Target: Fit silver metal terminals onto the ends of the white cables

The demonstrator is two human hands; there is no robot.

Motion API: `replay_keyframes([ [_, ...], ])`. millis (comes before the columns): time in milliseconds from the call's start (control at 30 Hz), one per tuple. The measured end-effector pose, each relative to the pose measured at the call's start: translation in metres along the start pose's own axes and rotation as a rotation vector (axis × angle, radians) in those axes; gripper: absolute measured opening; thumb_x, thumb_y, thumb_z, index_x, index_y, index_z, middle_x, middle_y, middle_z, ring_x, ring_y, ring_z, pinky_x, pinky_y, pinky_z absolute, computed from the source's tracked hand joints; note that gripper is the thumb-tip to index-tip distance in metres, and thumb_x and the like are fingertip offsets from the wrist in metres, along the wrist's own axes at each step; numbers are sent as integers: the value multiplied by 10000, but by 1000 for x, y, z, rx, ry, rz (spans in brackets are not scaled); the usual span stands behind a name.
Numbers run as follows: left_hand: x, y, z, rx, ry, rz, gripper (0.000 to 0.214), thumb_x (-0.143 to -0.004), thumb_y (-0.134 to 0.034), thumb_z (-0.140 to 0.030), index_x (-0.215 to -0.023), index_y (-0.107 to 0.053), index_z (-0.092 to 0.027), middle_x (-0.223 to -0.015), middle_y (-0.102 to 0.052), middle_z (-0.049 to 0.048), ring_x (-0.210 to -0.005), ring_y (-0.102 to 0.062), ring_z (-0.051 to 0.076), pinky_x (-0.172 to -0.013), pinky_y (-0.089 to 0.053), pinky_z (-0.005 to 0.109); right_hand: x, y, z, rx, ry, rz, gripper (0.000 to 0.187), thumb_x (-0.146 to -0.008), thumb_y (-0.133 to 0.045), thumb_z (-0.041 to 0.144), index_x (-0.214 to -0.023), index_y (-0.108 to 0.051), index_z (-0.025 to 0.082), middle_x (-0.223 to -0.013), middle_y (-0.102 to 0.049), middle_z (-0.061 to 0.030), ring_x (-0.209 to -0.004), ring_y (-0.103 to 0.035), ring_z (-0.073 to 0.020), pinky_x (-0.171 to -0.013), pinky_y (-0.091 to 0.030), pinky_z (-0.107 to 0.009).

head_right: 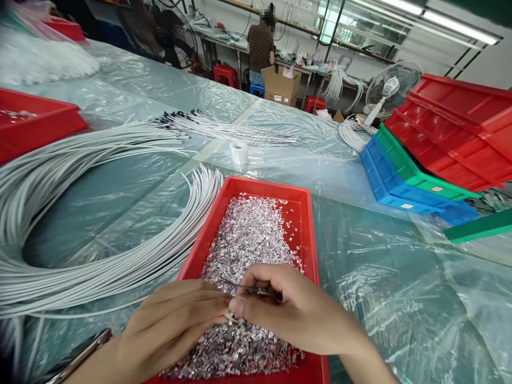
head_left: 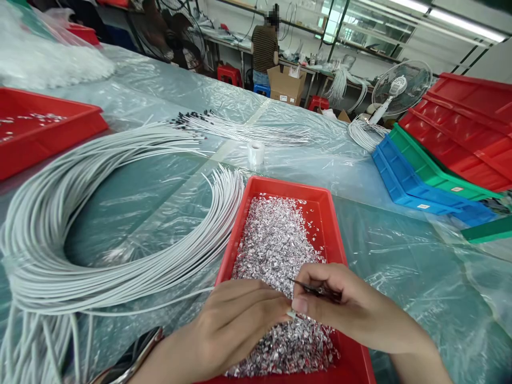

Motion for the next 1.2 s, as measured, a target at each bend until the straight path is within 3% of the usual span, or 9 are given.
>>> replay_keyframes([
  [300,3,3,-3,-59,-4,-36,118,-899,-491,-63,-956,-589,-93,-810,-733,57,-777,-684,115,-683,-572,193,1,-6,0,-9,-24,-82,114,-857,-587,151,-783,-526,211,-679,-428,69,-627,-384,-94,-539,-286,-239],
  [467,6,1,-1,-100,87,-104,117,-893,-509,-63,-929,-604,-120,-806,-742,47,-768,-695,96,-724,-567,164,1,-9,-6,56,-36,-156,146,-915,-526,297,-793,-510,219,-662,-416,65,-612,-382,-105,-525,-286,-249],
  [633,10,3,2,-93,233,-233,147,-851,-588,-90,-971,-619,-169,-819,-748,38,-725,-706,123,-671,-578,201,-9,-16,-14,60,-11,-164,178,-915,-511,318,-771,-504,214,-641,-385,68,-583,-355,-107,-510,-267,-255],
  [800,13,0,11,334,589,-363,120,-901,-523,-151,-917,-629,-205,-769,-738,5,-585,-690,112,-565,-572,193,-19,-10,-15,84,58,-244,207,-896,-507,297,-716,-509,194,-612,-356,63,-573,-339,-116,-513,-260,-258],
  [967,8,-1,12,628,801,-433,180,-898,-538,-302,-837,-627,-158,-659,-720,10,-414,-620,89,-458,-521,176,-23,11,-17,135,107,-352,152,-848,-520,292,-747,-537,180,-631,-397,43,-584,-358,-127,-542,-289,-265],
  [1133,3,-5,6,792,928,-389,307,-848,-578,-436,-806,-605,-133,-636,-696,27,-360,-566,90,-388,-474,189,-22,20,-16,255,143,-423,268,-828,-513,375,-632,-431,211,-592,-348,51,-549,-343,-126,-511,-299,-255],
  [1200,9,3,3,809,932,-419,290,-851,-577,-430,-812,-594,-144,-629,-684,13,-359,-556,90,-379,-462,189,-22,23,-15,340,158,-468,335,-848,-461,421,-589,-378,225,-572,-303,54,-535,-335,-130,-500,-298,-254],
])
Point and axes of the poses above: each hand's wrist, its own x-axis away from the middle knuckle, its own y-axis out of the back of the hand, z = x × y, the point moved 3 cm from there along -x, towards the middle knuckle
